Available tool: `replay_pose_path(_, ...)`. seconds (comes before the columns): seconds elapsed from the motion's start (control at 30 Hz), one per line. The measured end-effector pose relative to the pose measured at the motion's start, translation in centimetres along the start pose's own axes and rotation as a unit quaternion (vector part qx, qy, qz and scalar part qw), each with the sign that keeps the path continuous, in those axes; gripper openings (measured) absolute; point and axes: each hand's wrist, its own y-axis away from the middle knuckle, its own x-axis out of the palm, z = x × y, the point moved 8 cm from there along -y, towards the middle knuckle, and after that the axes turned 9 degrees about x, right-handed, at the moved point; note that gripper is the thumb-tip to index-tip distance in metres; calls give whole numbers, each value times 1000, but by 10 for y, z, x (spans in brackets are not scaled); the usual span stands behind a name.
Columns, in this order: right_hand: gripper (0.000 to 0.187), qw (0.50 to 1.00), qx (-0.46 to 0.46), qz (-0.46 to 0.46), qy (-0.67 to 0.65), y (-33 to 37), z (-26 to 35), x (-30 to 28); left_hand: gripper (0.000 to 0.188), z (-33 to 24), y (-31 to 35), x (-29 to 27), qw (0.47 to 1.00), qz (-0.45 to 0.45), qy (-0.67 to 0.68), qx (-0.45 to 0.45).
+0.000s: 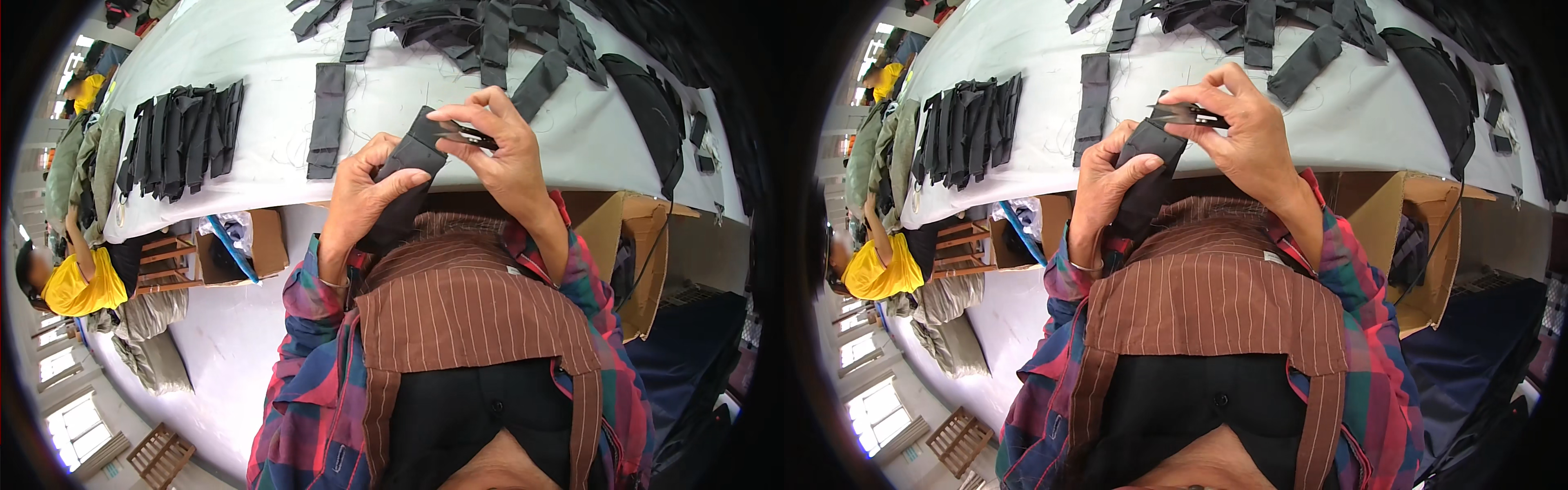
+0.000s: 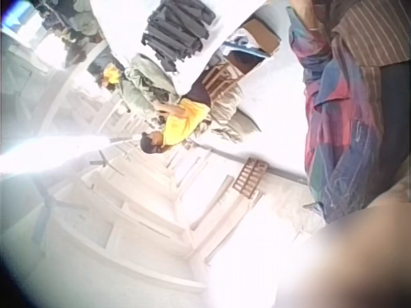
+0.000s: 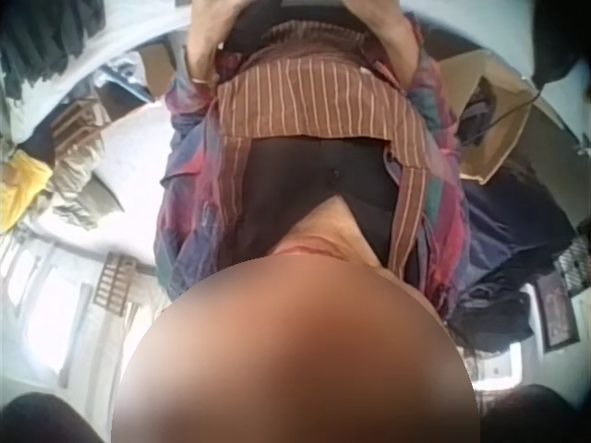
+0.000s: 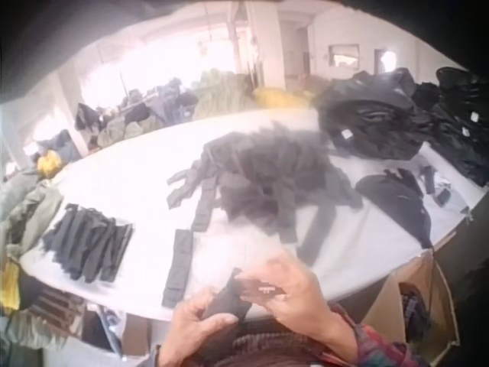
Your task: Trimming excess threads from black fabric components using nippers at a workshop table.
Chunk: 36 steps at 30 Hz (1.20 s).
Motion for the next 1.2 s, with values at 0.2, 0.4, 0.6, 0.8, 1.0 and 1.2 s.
replay_pose_path(0.2,23,993,-43,35,101,-2,7,14,19,-6,-4,12,995,49,-82,20)
replay_pose_path(0.4,10,999,-8,35,-4,0,-5,17,20,7,-6,4,998,25,-56,16)
replay_pose_path(0.6,11,961,201,82,-169,8,-29,18,22,13,-7,-2,999,6,-46,10)
replay_pose_path(0.8,20,993,106,46,-32,6,-21,16,26,6,-7,9,996,59,-47,48)
replay_pose_path(1.0,18,993,45,18,107,9,-8,2,28,5,-4,7,992,67,-67,81)
replay_pose_path(1.2,10,993,37,39,105,17,-6,5,26,6,-5,4,994,53,-72,56)
